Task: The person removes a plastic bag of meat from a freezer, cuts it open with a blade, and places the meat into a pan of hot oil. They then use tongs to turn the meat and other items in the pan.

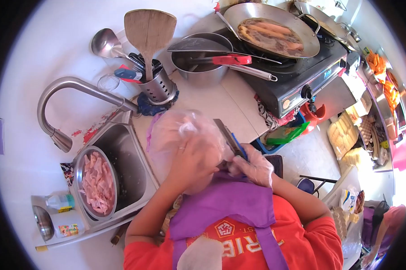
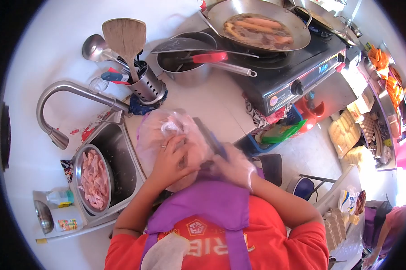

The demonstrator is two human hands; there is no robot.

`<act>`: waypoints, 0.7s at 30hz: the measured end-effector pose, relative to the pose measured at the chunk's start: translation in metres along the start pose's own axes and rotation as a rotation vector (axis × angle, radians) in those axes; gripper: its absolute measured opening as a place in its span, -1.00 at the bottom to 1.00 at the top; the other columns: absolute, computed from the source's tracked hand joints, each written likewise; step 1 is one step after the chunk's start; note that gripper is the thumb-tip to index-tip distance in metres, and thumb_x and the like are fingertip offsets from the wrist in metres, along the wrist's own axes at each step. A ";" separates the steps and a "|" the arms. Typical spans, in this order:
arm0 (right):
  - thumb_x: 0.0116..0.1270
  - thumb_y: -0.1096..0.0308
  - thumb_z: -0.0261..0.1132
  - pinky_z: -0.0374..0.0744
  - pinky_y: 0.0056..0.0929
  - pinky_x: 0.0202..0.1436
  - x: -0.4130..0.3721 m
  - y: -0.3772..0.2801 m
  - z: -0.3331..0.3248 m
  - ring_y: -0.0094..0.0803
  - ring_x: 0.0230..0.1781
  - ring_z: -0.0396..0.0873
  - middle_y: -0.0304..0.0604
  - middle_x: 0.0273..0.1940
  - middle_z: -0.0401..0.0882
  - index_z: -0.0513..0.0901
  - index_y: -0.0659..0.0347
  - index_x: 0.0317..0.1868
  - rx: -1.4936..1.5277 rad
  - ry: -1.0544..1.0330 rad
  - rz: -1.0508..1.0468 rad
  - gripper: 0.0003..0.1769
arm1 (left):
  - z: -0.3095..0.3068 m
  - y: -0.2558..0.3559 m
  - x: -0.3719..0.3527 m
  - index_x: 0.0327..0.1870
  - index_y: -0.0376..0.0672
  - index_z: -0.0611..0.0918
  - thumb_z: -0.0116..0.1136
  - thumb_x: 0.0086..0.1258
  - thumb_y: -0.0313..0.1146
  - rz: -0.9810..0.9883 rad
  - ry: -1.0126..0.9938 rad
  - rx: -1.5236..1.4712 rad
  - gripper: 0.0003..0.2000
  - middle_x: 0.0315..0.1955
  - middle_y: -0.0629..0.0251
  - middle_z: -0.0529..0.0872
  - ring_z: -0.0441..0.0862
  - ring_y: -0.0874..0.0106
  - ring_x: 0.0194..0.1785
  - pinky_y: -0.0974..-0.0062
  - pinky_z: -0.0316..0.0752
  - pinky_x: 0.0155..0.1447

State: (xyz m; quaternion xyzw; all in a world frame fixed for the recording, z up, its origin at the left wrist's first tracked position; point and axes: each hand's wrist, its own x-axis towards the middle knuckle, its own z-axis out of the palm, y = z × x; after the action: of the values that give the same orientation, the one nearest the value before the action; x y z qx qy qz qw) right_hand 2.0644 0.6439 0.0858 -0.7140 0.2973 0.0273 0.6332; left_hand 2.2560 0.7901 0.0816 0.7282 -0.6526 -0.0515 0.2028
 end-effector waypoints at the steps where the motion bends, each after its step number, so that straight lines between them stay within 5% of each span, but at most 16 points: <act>1: 0.50 0.37 0.05 0.57 -0.36 0.07 -0.008 -0.016 -0.003 -0.35 -0.02 0.58 -0.04 0.03 0.55 0.26 0.34 0.32 -0.054 0.035 0.096 -0.55 | 0.001 -0.001 -0.001 0.13 -0.15 0.59 0.47 0.02 0.03 -0.031 0.006 -0.020 -0.34 0.27 0.09 0.41 0.35 0.00 0.34 0.06 0.28 0.36; 4: 0.47 0.40 0.03 0.55 -0.37 -0.01 -0.019 0.013 -0.009 -0.38 -0.16 0.55 -0.09 -0.04 0.56 0.24 0.34 0.36 -0.207 0.064 -0.291 -0.51 | 0.000 -0.002 -0.001 0.10 -0.14 0.61 0.41 0.13 -0.05 -0.088 0.008 -0.168 -0.46 0.23 0.10 0.45 0.38 0.03 0.30 0.03 0.30 0.32; 8: 0.41 0.46 0.02 0.54 -0.34 -0.01 -0.024 0.024 -0.013 -0.37 -0.19 0.54 -0.13 -0.09 0.54 0.22 0.19 0.44 -0.341 0.067 -0.175 -0.43 | 0.001 -0.027 0.007 0.13 -0.13 0.60 0.33 0.21 -0.18 0.009 0.079 -0.041 -0.54 0.15 0.14 0.52 0.41 0.09 0.25 0.07 0.25 0.33; 13: 0.41 0.48 0.00 0.46 -0.60 -0.34 -0.027 0.017 -0.011 -0.61 -0.37 0.45 -0.24 -0.19 0.52 0.22 0.13 0.47 -0.026 -0.019 -0.056 -0.40 | -0.023 -0.019 0.039 0.01 -0.11 0.66 0.33 0.18 -0.21 0.100 0.099 0.134 -0.63 -0.01 0.21 0.61 0.48 0.20 0.15 0.14 0.15 0.37; 16: 0.43 0.47 0.00 0.49 -0.57 -0.28 -0.029 0.012 -0.010 -0.54 -0.35 0.48 -0.22 -0.15 0.53 0.22 0.14 0.46 -0.135 -0.019 0.005 -0.42 | -0.018 -0.032 0.050 -0.18 -0.10 0.71 0.32 0.18 -0.25 0.092 -0.009 0.064 -0.77 -0.17 0.29 0.66 0.50 0.25 0.09 0.14 0.15 0.38; 19: 0.45 0.47 0.01 0.53 -0.47 -0.19 -0.028 0.036 -0.006 -0.46 -0.30 0.53 -0.19 -0.14 0.56 0.23 0.16 0.45 -0.193 0.061 -0.218 -0.44 | -0.016 -0.037 0.056 -0.31 -0.10 0.73 0.31 0.17 -0.32 0.154 -0.008 0.078 -0.88 -0.29 0.35 0.66 0.50 0.27 0.07 0.12 0.15 0.39; 21: 0.42 0.40 0.06 0.45 -0.27 0.13 -0.030 0.046 -0.004 -0.09 0.03 0.49 0.07 0.02 0.54 0.25 0.14 0.44 -0.121 0.049 -0.225 -0.42 | -0.017 -0.036 0.058 -0.33 -0.08 0.73 0.31 0.15 -0.35 0.171 -0.001 0.096 -0.90 -0.28 0.36 0.66 0.51 0.27 0.07 0.12 0.15 0.40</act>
State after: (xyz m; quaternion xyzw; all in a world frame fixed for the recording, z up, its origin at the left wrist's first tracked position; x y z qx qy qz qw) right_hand 2.0171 0.6515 0.0583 -0.7803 0.2283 -0.0434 0.5806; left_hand 2.3038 0.7402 0.0952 0.6786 -0.7143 -0.0030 0.1710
